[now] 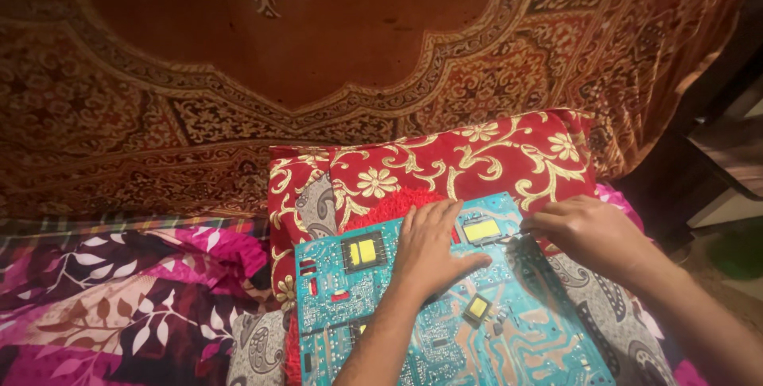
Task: The person reclines on a bed with a large circuit board resting on their lap. They use a screwdriver to unscrew and pry a yellow transformer-like component from the board, work at the board's edge, and continue loosening and adjusting parts across the board.
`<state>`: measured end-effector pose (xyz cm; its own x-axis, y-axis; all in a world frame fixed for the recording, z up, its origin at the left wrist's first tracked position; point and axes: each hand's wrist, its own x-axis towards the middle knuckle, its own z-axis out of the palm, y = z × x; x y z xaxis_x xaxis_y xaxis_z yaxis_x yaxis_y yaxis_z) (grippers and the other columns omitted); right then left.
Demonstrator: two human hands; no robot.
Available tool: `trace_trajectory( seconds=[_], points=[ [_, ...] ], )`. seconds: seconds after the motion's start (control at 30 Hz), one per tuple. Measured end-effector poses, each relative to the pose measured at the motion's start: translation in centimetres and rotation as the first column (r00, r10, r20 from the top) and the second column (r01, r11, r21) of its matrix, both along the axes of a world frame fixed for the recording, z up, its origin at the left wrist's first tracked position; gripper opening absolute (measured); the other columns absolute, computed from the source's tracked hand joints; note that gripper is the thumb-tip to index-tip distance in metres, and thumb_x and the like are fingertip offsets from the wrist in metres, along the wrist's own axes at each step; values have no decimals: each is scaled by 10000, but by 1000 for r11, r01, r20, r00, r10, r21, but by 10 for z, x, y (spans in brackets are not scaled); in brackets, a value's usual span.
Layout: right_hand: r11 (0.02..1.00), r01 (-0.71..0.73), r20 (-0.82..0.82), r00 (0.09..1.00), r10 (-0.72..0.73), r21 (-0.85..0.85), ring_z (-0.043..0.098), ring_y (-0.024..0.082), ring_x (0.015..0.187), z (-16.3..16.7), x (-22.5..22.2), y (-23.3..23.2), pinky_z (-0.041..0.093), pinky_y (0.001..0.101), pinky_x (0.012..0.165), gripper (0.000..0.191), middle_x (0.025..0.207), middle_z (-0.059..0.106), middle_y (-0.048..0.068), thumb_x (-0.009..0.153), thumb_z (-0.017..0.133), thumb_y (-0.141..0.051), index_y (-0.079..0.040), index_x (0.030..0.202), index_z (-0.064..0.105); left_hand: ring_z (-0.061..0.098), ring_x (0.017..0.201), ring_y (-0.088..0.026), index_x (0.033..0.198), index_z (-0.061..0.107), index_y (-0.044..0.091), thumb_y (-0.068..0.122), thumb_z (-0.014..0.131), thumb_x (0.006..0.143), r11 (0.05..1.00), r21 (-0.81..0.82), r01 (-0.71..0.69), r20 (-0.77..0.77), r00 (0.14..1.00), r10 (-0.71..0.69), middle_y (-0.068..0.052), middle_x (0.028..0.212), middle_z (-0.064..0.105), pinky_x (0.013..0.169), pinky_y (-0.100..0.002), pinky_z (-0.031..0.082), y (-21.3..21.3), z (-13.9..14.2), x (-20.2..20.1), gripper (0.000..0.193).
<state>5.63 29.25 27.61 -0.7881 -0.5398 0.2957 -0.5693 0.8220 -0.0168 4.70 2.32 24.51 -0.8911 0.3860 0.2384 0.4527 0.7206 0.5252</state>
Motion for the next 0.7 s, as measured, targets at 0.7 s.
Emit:
trace_trajectory(
  seconds=[0.7],
  points=[
    [955,-244,-37,967,253,167,714,252,818,7,-13,-11,575,402,583,326,916,687,71,733,710,-200,-150,1054,696,342,1476,-298,1508,457,106,568,841,691,1000,3,1,-32,999,-1,-115,1538,477,1238,-486,168,0,-6,-5,1015]
  ],
)
